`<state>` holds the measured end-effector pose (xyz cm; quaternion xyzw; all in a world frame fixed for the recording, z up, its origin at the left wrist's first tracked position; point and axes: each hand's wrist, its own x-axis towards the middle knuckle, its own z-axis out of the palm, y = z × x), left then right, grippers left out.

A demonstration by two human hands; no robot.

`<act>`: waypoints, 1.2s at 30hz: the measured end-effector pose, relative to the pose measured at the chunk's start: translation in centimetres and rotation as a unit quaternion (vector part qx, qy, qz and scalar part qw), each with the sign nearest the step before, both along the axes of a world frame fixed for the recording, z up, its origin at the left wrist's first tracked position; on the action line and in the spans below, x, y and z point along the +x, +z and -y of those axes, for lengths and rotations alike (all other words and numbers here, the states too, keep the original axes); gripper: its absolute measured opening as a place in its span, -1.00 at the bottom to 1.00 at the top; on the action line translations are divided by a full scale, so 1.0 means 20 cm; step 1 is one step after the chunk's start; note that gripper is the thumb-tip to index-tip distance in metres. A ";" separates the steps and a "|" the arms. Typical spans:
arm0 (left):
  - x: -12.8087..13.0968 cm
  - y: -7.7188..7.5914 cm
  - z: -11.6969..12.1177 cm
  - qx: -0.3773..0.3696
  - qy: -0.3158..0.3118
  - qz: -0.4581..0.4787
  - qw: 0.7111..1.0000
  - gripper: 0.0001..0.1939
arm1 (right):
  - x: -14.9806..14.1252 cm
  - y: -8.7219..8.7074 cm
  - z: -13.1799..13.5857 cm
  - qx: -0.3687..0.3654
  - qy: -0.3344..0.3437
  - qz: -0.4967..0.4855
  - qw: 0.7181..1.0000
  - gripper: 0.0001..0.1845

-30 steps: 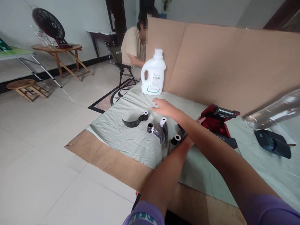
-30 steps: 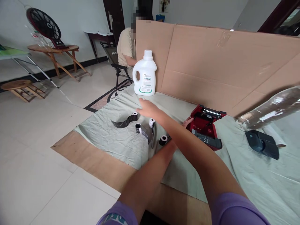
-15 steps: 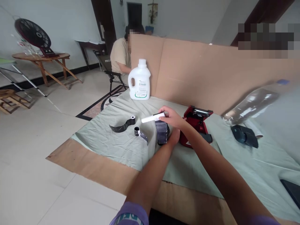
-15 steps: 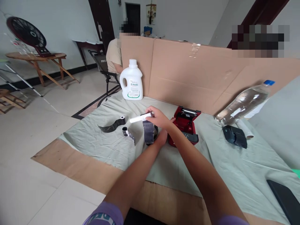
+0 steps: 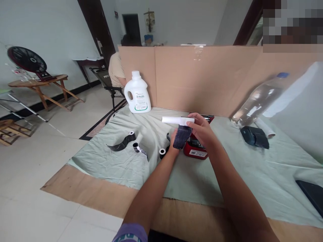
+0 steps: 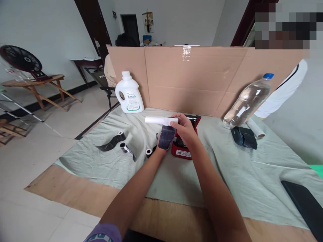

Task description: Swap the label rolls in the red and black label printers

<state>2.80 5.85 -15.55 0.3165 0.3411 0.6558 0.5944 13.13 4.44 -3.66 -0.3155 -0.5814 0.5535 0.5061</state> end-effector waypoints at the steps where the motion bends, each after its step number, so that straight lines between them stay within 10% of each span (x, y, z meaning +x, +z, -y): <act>1: -0.02 0.03 0.00 0.016 0.000 0.015 1.000 -0.30 | 0.04 0.03 0.00 -0.009 0.001 -0.020 1.000 -0.55; 9: -0.14 0.42 0.09 0.145 -0.088 0.007 0.985 -0.15 | 0.19 0.10 -0.01 -0.046 0.069 -0.050 0.995 -0.59; 17: -0.16 0.44 0.12 0.214 -0.064 -0.055 0.973 -0.46 | 0.14 0.15 0.09 -0.003 0.143 -0.011 0.990 -0.65; 30: -0.36 0.68 0.27 0.226 -0.214 -0.238 0.920 -0.58 | 0.17 0.15 0.09 -0.075 0.242 -0.034 0.967 -0.23; 36: -0.42 0.71 0.28 0.301 -0.185 -0.350 0.868 -0.28 | 0.16 0.18 0.12 -0.082 0.237 -0.039 0.967 -0.22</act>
